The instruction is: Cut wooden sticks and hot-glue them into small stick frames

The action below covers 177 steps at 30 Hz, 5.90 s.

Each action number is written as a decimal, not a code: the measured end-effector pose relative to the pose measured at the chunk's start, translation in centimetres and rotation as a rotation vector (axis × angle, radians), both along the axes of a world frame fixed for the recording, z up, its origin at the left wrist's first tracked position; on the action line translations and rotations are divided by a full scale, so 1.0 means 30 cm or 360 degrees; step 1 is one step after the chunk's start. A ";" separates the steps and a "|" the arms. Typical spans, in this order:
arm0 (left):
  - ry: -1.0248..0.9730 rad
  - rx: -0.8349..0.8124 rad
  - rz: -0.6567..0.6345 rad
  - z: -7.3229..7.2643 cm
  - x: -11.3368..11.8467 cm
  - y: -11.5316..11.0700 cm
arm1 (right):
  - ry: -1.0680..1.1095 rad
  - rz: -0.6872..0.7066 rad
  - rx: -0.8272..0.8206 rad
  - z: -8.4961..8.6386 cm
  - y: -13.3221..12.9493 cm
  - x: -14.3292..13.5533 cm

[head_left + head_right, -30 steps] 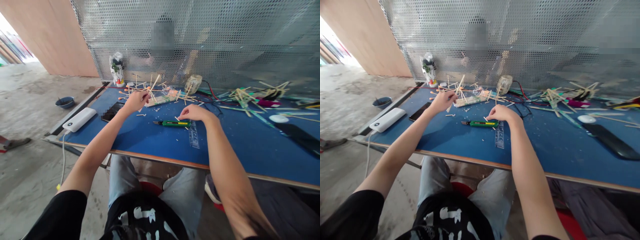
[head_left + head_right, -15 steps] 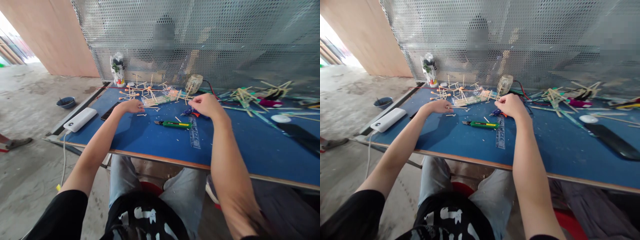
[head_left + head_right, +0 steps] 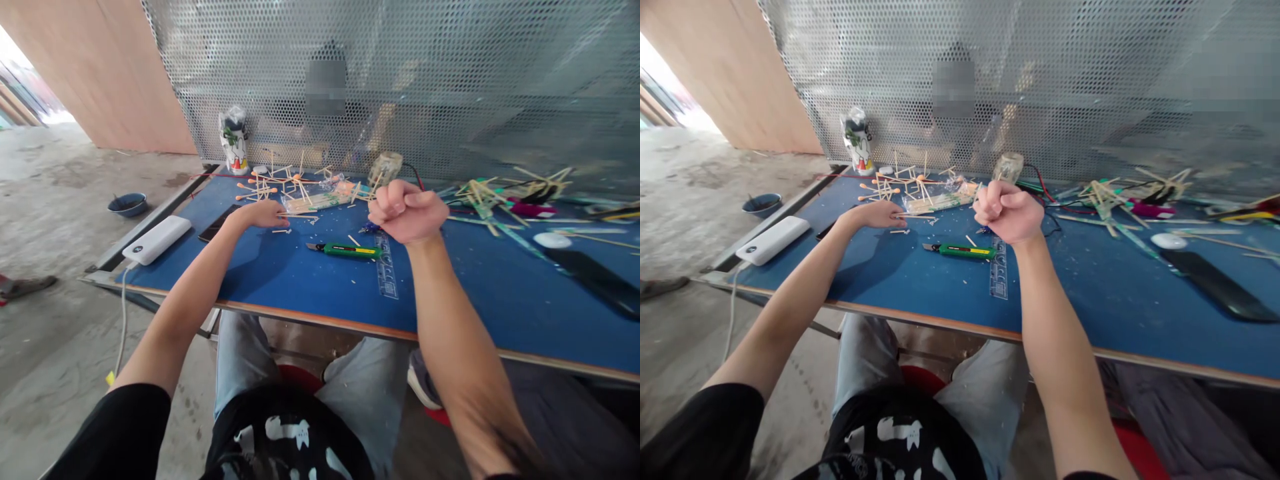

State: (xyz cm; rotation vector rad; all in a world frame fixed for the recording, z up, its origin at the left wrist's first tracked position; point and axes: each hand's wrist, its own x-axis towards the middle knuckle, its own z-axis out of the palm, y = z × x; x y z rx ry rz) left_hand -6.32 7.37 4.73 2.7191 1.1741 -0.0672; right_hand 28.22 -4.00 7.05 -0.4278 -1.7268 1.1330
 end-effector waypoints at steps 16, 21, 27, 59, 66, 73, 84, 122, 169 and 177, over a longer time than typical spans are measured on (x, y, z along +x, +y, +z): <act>-0.0304 0.0206 -0.0110 0.005 0.016 -0.018 | 0.0192 0.0609 -0.0066 0.004 0.011 -0.010; -0.0291 0.0204 -0.0109 0.008 0.015 -0.022 | 0.0110 0.0350 -0.0140 -0.010 0.022 0.010; -0.0253 0.0153 -0.0081 0.014 0.014 -0.031 | -0.0296 -0.0814 0.0224 -0.055 0.062 -0.005; -0.0198 0.0053 -0.0091 -0.023 0.000 0.009 | -0.1307 -0.2292 0.0280 -0.187 0.189 0.207; -0.0198 0.0058 -0.0082 -0.033 0.002 0.018 | -0.1185 -0.2355 0.0283 -0.175 0.175 0.184; -0.0231 0.0070 -0.0117 -0.040 -0.003 0.025 | -0.1231 -0.2348 0.0213 -0.188 0.189 0.182; -0.0270 0.0079 -0.0152 -0.044 -0.001 0.024 | -0.1240 -0.2244 0.0313 -0.228 0.227 0.205; -0.0114 -0.0370 -0.0042 -0.009 -0.043 0.006 | -0.1160 -0.2131 0.0180 -0.299 0.291 0.250; -0.0314 -0.0137 -0.0327 -0.090 0.079 -0.039 | -0.0848 -0.1231 0.0708 -0.175 0.153 0.002; -0.0423 -0.0088 -0.0282 -0.074 0.057 -0.031 | -0.0976 -0.1119 0.0695 -0.184 0.165 -0.003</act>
